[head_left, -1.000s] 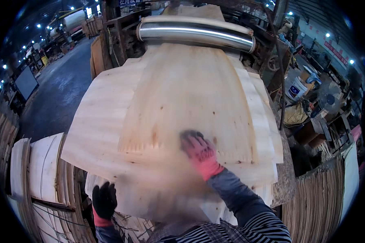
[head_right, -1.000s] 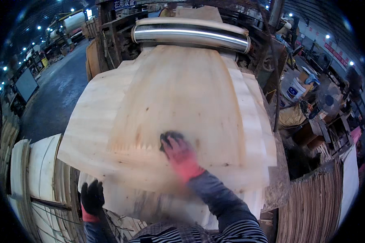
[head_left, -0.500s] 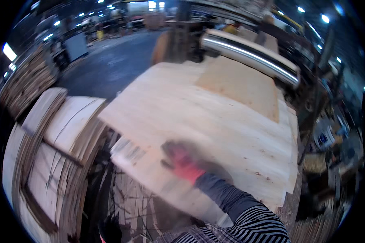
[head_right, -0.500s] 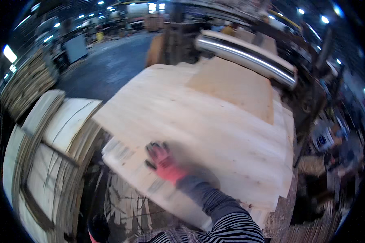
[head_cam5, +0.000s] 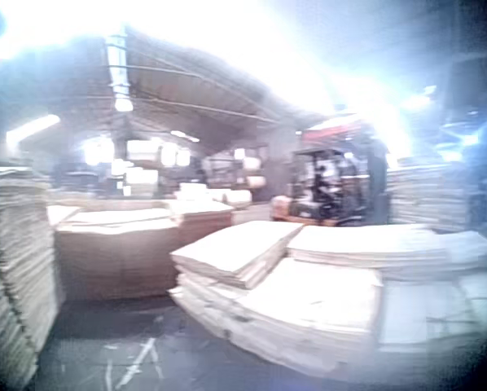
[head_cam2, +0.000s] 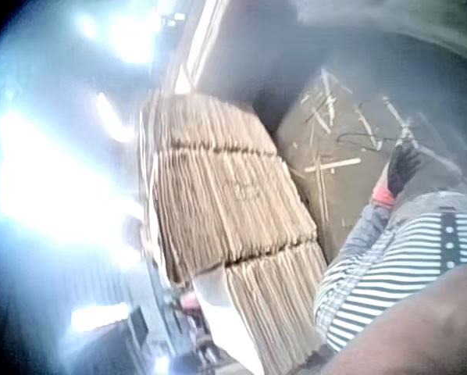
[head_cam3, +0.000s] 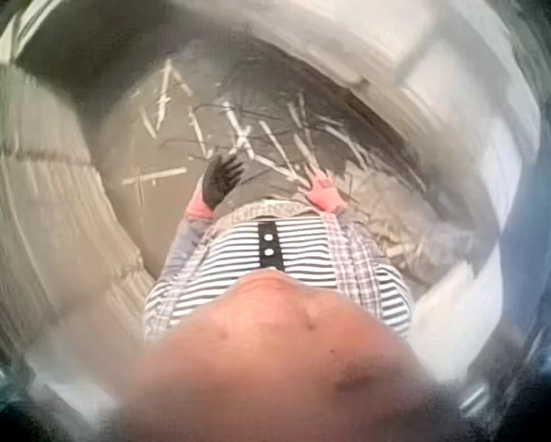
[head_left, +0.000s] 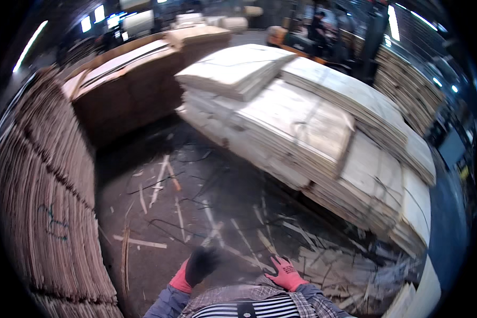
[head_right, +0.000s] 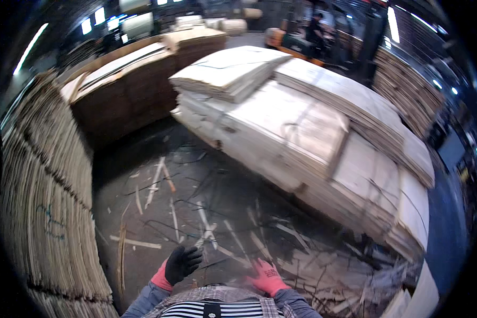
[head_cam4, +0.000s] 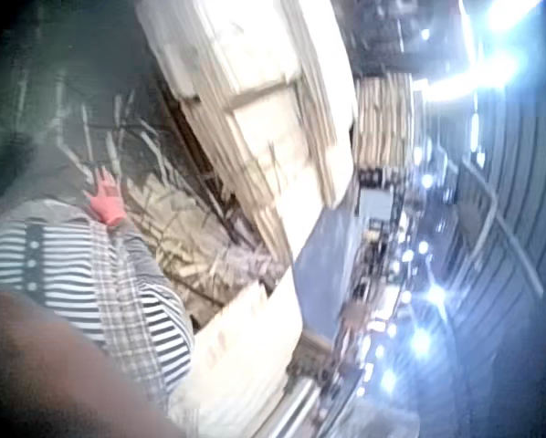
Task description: The person repeatedly picks up large, light-colored wood panels from a stack and places them onto a roller machine. They handle the panels one at a time, aligning them before moving to the next piece. The task continues with the same repetitive motion throughout the clip.
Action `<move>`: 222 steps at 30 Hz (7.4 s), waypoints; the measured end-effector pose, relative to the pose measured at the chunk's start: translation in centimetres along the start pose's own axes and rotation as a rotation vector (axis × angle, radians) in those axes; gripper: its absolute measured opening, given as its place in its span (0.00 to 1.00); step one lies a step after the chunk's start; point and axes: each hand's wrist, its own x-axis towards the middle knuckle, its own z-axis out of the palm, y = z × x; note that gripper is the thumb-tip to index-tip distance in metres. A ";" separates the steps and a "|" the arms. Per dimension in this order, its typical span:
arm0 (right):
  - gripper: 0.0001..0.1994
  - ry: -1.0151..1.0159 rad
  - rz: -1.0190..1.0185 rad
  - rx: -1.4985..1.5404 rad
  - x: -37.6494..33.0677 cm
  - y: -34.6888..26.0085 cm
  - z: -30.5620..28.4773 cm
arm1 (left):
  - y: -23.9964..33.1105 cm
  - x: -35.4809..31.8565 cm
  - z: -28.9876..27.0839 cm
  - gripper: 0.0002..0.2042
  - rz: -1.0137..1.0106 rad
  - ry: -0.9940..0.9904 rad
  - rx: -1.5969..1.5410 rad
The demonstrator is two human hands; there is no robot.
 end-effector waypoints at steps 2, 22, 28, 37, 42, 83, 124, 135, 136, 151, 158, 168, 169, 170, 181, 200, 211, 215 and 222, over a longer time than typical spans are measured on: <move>0.37 -0.120 0.014 -0.044 5.6 -1.3 -1.0 | 3.2 0.7 -2.4 0.23 0.000 0.088 -0.243; 0.35 0.000 -0.646 -0.150 73.8 -35.3 -10.0 | 38.3 16.2 -40.0 0.21 0.267 0.513 -0.597; 0.32 0.041 -0.541 0.091 89.7 -43.4 -10.4 | 54.6 24.4 -50.8 0.24 0.273 0.621 -0.547; 0.26 0.367 0.073 0.218 104.1 -39.5 -15.9 | 78.7 46.9 -59.6 0.25 0.086 0.463 -0.219; 0.22 0.538 0.013 0.394 119.5 -43.5 -21.8 | 86.0 58.2 -64.0 0.25 0.000 0.438 -0.354; 0.40 0.424 0.451 0.499 205.4 -2.1 -85.9 | 135.7 127.5 -45.7 0.33 0.395 0.436 0.525; 0.44 0.473 0.586 -0.158 199.9 -8.6 -82.0 | 135.8 118.6 -59.7 0.20 0.515 0.170 0.929; 0.38 0.407 0.371 0.753 190.2 -13.3 -74.6 | 141.4 111.9 -59.4 0.25 0.259 0.074 0.113; 0.38 0.429 0.344 0.675 189.0 -20.8 -70.8 | 141.7 109.9 -61.3 0.26 0.322 0.145 0.222; 0.28 0.635 0.648 -0.055 162.0 -37.7 -48.3 | 142.1 90.5 -77.3 0.27 0.201 0.502 0.841; 0.24 0.485 0.088 1.333 163.1 -42.8 -45.7 | 140.3 91.3 -80.0 0.31 0.250 0.542 1.311; 0.23 0.594 0.366 1.226 150.8 -55.4 -31.8 | 143.0 75.3 -84.1 0.29 0.189 0.644 1.124; 0.22 0.639 0.386 1.157 148.8 -55.7 -28.9 | 142.5 73.8 -88.0 0.29 0.248 0.584 1.100; 0.21 0.692 0.417 1.071 146.6 -55.8 -26.4 | 140.4 71.5 -86.9 0.28 0.300 0.574 1.040; 0.27 0.712 0.683 0.495 129.4 -44.6 0.4 | 115.2 50.8 -106.2 0.23 0.211 0.924 1.311; 0.29 0.392 0.702 1.365 129.6 -41.5 -2.1 | 103.9 52.3 -103.2 0.26 0.122 0.684 0.813; 0.24 0.976 0.461 0.786 149.4 -50.7 -23.5 | 121.3 56.7 -94.6 0.27 0.161 0.549 0.749; 0.20 0.518 0.402 1.406 158.0 -42.3 -23.0 | 124.4 64.6 -90.6 0.27 0.290 0.530 0.765; 0.17 0.263 0.345 1.621 156.4 -46.7 -25.1 | 130.0 75.3 -83.5 0.26 0.414 0.370 0.852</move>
